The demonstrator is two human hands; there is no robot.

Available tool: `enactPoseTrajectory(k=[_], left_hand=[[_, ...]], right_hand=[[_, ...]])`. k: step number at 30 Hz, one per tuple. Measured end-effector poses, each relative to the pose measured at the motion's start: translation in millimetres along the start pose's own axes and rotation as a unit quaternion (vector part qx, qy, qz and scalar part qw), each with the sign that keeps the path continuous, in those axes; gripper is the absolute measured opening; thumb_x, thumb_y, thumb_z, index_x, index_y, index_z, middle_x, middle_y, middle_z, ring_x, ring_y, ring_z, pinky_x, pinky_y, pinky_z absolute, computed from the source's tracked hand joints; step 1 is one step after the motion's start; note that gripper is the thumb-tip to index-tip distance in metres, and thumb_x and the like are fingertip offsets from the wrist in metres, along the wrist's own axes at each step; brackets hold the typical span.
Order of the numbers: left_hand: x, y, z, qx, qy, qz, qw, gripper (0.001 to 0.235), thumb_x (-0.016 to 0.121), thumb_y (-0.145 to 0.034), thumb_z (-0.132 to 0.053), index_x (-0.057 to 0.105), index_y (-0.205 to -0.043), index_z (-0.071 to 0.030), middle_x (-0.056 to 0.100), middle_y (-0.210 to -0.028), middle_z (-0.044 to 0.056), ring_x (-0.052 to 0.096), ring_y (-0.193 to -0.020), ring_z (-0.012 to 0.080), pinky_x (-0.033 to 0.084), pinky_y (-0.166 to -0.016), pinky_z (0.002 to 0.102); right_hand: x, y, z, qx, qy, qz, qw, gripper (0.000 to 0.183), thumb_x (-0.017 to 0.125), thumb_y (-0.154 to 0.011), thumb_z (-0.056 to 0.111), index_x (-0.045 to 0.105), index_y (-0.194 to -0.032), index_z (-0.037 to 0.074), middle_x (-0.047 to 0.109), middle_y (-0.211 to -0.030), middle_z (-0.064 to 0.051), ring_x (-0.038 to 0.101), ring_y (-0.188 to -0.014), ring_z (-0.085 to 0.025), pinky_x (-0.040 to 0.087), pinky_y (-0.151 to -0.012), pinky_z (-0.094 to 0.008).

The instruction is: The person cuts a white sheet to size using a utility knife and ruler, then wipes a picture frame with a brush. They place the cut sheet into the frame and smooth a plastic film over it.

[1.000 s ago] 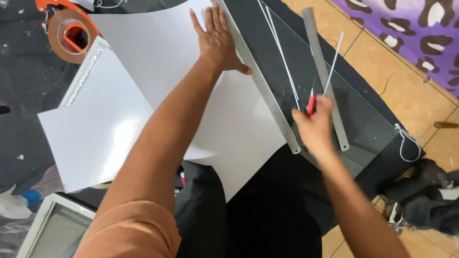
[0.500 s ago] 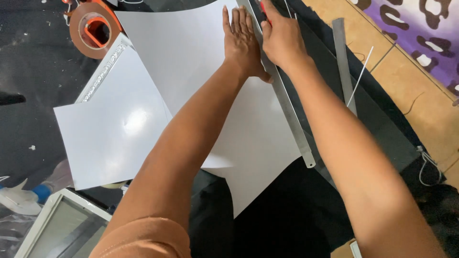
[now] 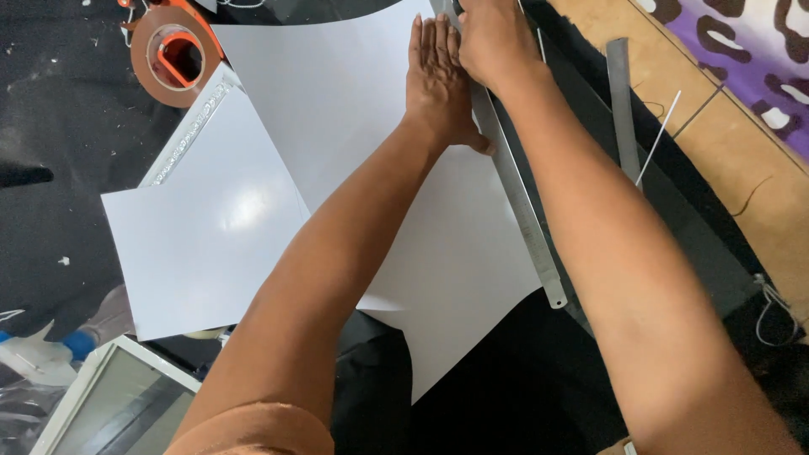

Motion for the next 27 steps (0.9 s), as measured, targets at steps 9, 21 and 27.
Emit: enactPoseTrajectory(k=[9, 21, 27], left_hand=[[1.8, -1.9, 1.7, 0.024, 0.035, -0.001, 0.999, 0.17, 0.059, -0.043, -0.109, -0.002, -0.166, -0.01, -0.002, -0.173, 0.02, -0.011, -0.157, 0.0379, -0.018, -0.122, 0.059], [7.0, -6.2, -2.2, 0.036, 0.01, 0.042, 0.998, 0.156, 0.048, -0.051, -0.113, 0.015, -0.166, -0.014, 0.011, -0.173, 0.017, 0.001, -0.159, 0.036, -0.01, -0.12, 0.06], [10.8, -11.6, -6.4, 0.022, -0.024, 0.007, 0.999, 0.147, 0.047, -0.048, -0.115, 0.04, -0.159, -0.02, 0.031, -0.166, 0.013, 0.019, -0.155, 0.0341, 0.004, -0.118, 0.057]], right_hand=[[16.0, 8.1, -15.1, 0.017, 0.061, 0.003, 0.998, 0.009, 0.062, -0.1, 0.005, 0.066, -0.107, 0.007, 0.068, -0.1, -0.026, 0.064, -0.086, -0.05, 0.046, -0.061, -0.056], [-5.0, 49.9, -5.1, -0.023, 0.074, 0.012, 0.997, 0.01, 0.056, -0.104, 0.002, 0.062, -0.108, 0.009, 0.064, -0.095, -0.026, 0.061, -0.076, -0.051, 0.039, -0.052, -0.056], [-30.5, 84.7, 23.3, 0.07, 0.109, 0.131, 0.983, 0.084, 0.063, -0.096, -0.004, 0.022, -0.164, 0.024, 0.069, -0.112, -0.032, 0.067, -0.093, -0.054, 0.057, -0.065, -0.059]])
Point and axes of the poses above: each hand's wrist, its own y-axis away from the middle knuckle, its own x-axis out of the palm, z = x × y, the point moved 1 cm from there along -y, towards the middle knuckle
